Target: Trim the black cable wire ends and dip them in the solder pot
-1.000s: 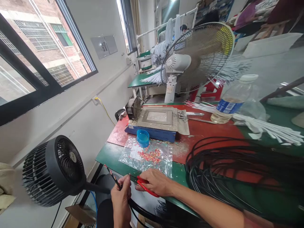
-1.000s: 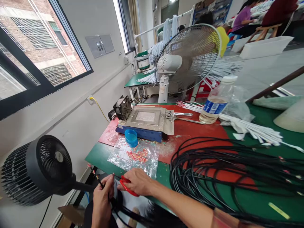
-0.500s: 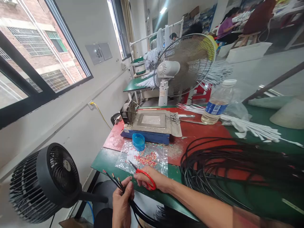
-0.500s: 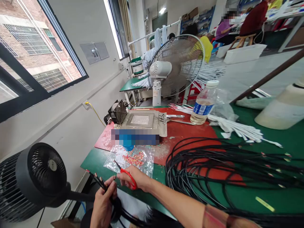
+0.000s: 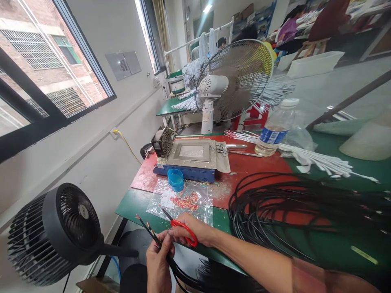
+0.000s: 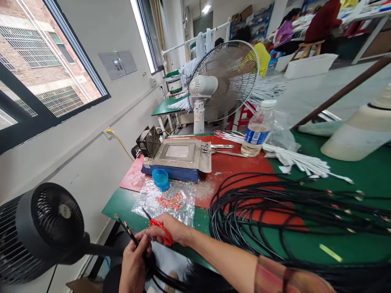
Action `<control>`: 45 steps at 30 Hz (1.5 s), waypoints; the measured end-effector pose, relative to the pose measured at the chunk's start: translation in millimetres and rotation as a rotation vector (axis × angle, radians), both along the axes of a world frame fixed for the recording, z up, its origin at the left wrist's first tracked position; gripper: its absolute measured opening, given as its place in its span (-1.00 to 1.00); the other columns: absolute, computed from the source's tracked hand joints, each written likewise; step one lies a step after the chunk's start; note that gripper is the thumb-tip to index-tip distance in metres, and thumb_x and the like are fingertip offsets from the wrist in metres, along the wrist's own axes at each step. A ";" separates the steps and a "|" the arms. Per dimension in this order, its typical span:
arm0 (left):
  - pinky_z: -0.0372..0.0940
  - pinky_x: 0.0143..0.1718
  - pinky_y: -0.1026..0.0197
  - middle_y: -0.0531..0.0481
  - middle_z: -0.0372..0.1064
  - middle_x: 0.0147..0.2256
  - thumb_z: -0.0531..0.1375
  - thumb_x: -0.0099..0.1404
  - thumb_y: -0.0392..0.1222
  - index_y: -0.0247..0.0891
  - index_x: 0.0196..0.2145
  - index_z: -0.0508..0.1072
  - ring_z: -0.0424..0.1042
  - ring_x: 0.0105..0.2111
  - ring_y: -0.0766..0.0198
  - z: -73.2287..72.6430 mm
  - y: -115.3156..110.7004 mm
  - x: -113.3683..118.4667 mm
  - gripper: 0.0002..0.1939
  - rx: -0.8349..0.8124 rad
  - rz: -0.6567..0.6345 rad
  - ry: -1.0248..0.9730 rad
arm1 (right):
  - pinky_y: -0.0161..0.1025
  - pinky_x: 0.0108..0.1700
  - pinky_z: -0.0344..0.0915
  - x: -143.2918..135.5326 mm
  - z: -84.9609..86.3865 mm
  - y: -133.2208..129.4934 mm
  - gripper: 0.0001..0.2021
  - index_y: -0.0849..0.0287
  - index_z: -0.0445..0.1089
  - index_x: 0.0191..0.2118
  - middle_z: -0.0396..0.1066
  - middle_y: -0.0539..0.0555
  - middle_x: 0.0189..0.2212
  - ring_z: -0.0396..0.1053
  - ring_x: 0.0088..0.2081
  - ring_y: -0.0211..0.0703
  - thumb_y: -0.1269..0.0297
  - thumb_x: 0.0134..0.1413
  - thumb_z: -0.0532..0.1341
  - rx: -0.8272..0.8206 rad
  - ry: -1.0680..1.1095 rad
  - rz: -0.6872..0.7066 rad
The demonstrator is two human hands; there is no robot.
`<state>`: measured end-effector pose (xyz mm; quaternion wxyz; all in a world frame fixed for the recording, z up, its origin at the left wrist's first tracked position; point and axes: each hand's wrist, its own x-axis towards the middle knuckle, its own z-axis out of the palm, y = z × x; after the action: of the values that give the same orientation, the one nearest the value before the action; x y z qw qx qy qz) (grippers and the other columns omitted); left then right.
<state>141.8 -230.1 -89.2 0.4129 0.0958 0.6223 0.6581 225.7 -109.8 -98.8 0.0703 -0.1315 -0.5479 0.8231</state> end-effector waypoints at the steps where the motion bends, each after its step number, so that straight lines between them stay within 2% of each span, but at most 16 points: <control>1: -0.04 -0.58 0.36 0.14 0.16 -0.68 0.26 -0.04 -0.07 -0.34 -0.45 0.47 0.04 -0.63 0.50 0.2 0.0 1.0 -0.74 0.010 -0.011 -0.005 | -0.46 -0.74 -0.06 0.1 0.0 -0.4 -0.61 0.29 0.25 -0.65 0.16 -0.11 -0.79 0.06 -0.76 -0.46 0.03 -0.14 0.25 -0.030 0.012 0.011; 8: 0.06 -0.51 0.35 0.12 0.18 -0.65 0.18 0.06 -0.10 -0.29 -0.58 0.36 0.10 -0.60 0.48 0.1 -0.8 8.6 -0.79 0.128 -0.059 -0.123 | -0.47 -0.74 -0.06 1.5 7.9 -2.4 -0.62 0.33 0.32 -0.59 0.18 -0.10 -0.78 0.07 -0.76 -0.47 0.03 -0.15 0.24 -0.194 0.010 0.073; 14: 0.06 -0.51 0.35 0.13 0.12 -0.66 0.13 0.11 -0.07 -0.27 -0.61 0.31 0.08 -0.59 0.46 -2.8 0.9 7.1 -0.75 0.143 -0.030 -0.143 | -0.47 -0.72 -0.04 2.3 3.5 0.7 -0.67 0.33 0.34 -0.55 0.19 -0.10 -0.76 0.09 -0.74 -0.45 0.08 -0.15 0.26 -0.103 0.051 0.106; 21: -0.01 -0.53 0.34 0.13 0.15 -0.64 0.14 0.09 -0.07 -0.29 -0.58 0.32 0.03 -0.61 0.49 -0.3 -0.8 8.5 -0.76 0.091 -0.074 -0.062 | -0.47 -0.71 -0.06 3.4 7.6 -1.9 -0.53 0.34 0.33 -0.60 0.20 -0.07 -0.77 0.10 -0.73 -0.45 -0.07 -0.08 0.17 -0.094 0.023 0.055; 27: -0.10 -0.56 0.33 0.13 0.18 -0.61 0.12 0.11 -0.09 -0.31 -0.57 0.32 -0.04 -0.62 0.51 1.3 -0.5 10.4 -0.77 0.082 -0.123 -0.016 | -0.47 -0.72 -0.04 3.5 11.8 -1.7 -0.59 0.32 0.29 -0.66 0.22 -0.06 -0.78 0.09 -0.74 -0.46 0.04 -0.08 0.18 -0.110 -0.078 0.060; 30: -0.05 -0.54 0.32 0.09 0.24 -0.57 0.10 0.13 -0.10 -0.30 -0.55 0.33 0.01 -0.60 0.49 -3.2 -1.3 8.9 -0.78 0.111 -0.158 -0.003 | -0.48 -0.71 -0.02 3.0 13.8 -1.6 -0.65 0.29 0.27 -0.67 0.21 -0.08 -0.78 0.10 -0.74 -0.46 0.11 -0.09 0.17 -0.144 -0.121 0.064; 33: 0.04 -0.46 0.31 0.11 0.19 -0.60 0.08 0.15 -0.10 -0.27 -0.51 0.35 0.12 -0.54 0.44 -9.8 -3.9 7.7 -0.80 0.126 -0.173 -0.007 | -0.48 -0.71 -0.01 2.0 13.9 -2.1 -0.68 0.28 0.25 -0.68 0.21 -0.09 -0.79 0.10 -0.75 -0.45 0.16 -0.10 0.16 -0.177 -0.138 0.063; 36: 0.08 -0.41 0.30 0.13 0.14 -0.63 0.09 0.15 -0.11 -0.26 -0.49 0.36 0.17 -0.51 0.41 -13.6 -5.8 8.1 -0.82 0.130 -0.149 -0.014 | -0.48 -0.71 -0.01 1.1 10.6 -2.7 -0.71 0.28 0.26 -0.67 0.22 -0.08 -0.79 0.10 -0.75 -0.45 0.17 -0.11 0.17 -0.177 -0.123 0.053; 38: 0.05 -0.45 0.31 0.13 0.16 -0.61 0.10 0.14 -0.11 -0.27 -0.49 0.37 0.12 -0.54 0.45 -14.2 -5.6 8.5 -0.82 0.121 -0.106 -0.008 | -0.48 -0.71 -0.01 0.8 7.0 -2.8 -0.70 0.29 0.27 -0.65 0.23 -0.08 -0.78 0.11 -0.74 -0.46 0.15 -0.13 0.19 -0.169 -0.106 0.033; 41: 0.00 -0.50 0.32 0.15 0.14 -0.62 0.12 0.12 -0.09 -0.27 -0.45 0.39 0.05 -0.58 0.47 -15.2 -4.4 7.7 -0.81 0.112 -0.044 -0.007 | -0.47 -0.72 -0.04 1.0 2.7 -2.8 -0.62 0.30 0.28 -0.64 0.21 -0.07 -0.77 0.10 -0.74 -0.46 0.04 -0.13 0.21 -0.132 -0.081 0.001; 45: 0.00 -0.52 0.32 0.15 0.15 -0.64 0.15 0.09 -0.06 -0.28 -0.42 0.40 0.06 -0.59 0.47 -18.6 -3.3 4.5 -0.79 0.127 -0.024 -0.016 | -0.47 -0.73 -0.06 1.7 3.0 -3.5 -0.55 0.31 0.29 -0.64 0.18 -0.07 -0.78 0.09 -0.75 -0.45 -0.07 -0.15 0.20 -0.108 -0.066 -0.001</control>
<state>146.2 -233.4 -107.9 0.4188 0.1238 0.5747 0.6922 227.4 -113.3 -95.7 0.0456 -0.1623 -0.5047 0.8467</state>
